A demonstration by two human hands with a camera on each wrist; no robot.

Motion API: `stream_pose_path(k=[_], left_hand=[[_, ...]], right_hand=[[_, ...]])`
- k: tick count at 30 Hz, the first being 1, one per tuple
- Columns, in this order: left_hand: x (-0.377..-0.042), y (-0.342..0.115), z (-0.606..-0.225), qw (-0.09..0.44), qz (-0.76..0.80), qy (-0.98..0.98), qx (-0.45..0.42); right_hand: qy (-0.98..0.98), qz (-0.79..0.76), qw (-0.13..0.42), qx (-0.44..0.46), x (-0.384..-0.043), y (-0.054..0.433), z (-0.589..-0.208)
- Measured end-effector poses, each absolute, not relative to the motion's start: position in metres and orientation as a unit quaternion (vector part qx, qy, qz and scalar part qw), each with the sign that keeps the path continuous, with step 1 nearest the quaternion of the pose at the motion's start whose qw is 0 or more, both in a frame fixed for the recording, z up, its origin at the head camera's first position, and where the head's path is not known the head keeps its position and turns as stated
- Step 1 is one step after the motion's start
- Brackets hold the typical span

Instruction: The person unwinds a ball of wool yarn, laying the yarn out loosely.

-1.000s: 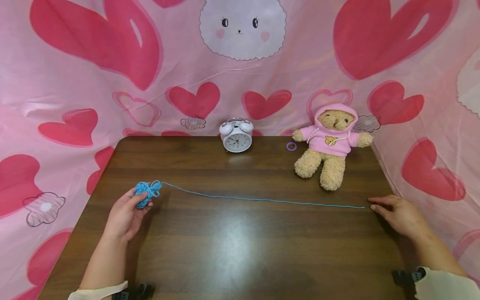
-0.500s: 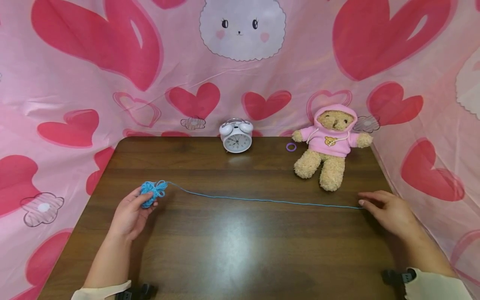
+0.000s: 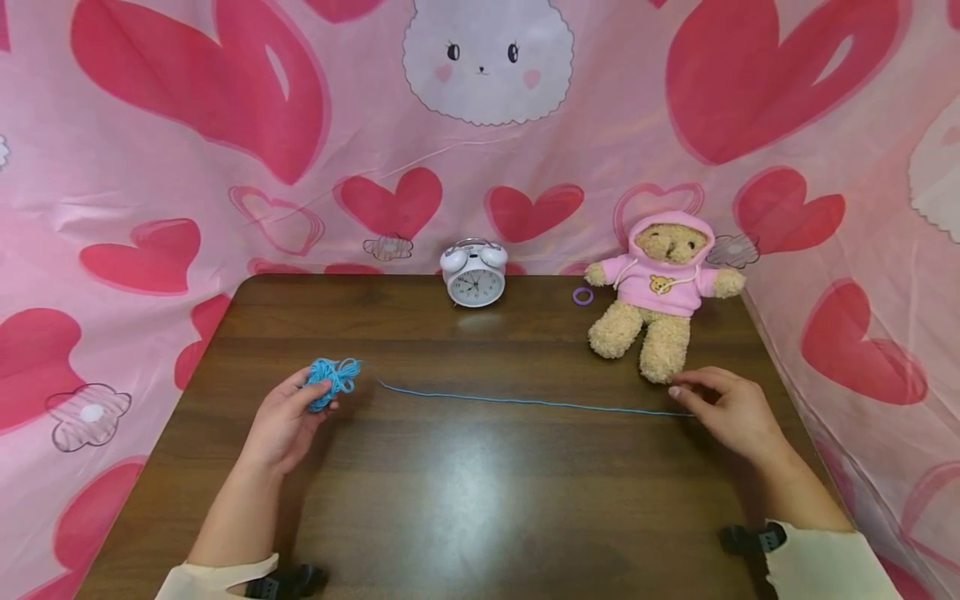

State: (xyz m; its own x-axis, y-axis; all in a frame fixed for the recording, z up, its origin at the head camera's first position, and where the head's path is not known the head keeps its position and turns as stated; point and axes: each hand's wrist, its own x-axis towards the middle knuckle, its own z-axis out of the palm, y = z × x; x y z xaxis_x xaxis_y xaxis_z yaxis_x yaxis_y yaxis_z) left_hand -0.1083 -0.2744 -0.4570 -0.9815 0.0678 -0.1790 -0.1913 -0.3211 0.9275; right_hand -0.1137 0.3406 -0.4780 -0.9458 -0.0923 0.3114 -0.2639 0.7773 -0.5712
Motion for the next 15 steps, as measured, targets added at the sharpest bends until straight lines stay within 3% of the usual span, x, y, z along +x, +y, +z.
stream_pose_path(k=[15], left_hand=[[-0.116,-0.251,-0.457,0.099,0.786,0.609,-0.038]], right_hand=[[-0.908,0.386,0.112,0.12,-0.134,0.282,-0.485]])
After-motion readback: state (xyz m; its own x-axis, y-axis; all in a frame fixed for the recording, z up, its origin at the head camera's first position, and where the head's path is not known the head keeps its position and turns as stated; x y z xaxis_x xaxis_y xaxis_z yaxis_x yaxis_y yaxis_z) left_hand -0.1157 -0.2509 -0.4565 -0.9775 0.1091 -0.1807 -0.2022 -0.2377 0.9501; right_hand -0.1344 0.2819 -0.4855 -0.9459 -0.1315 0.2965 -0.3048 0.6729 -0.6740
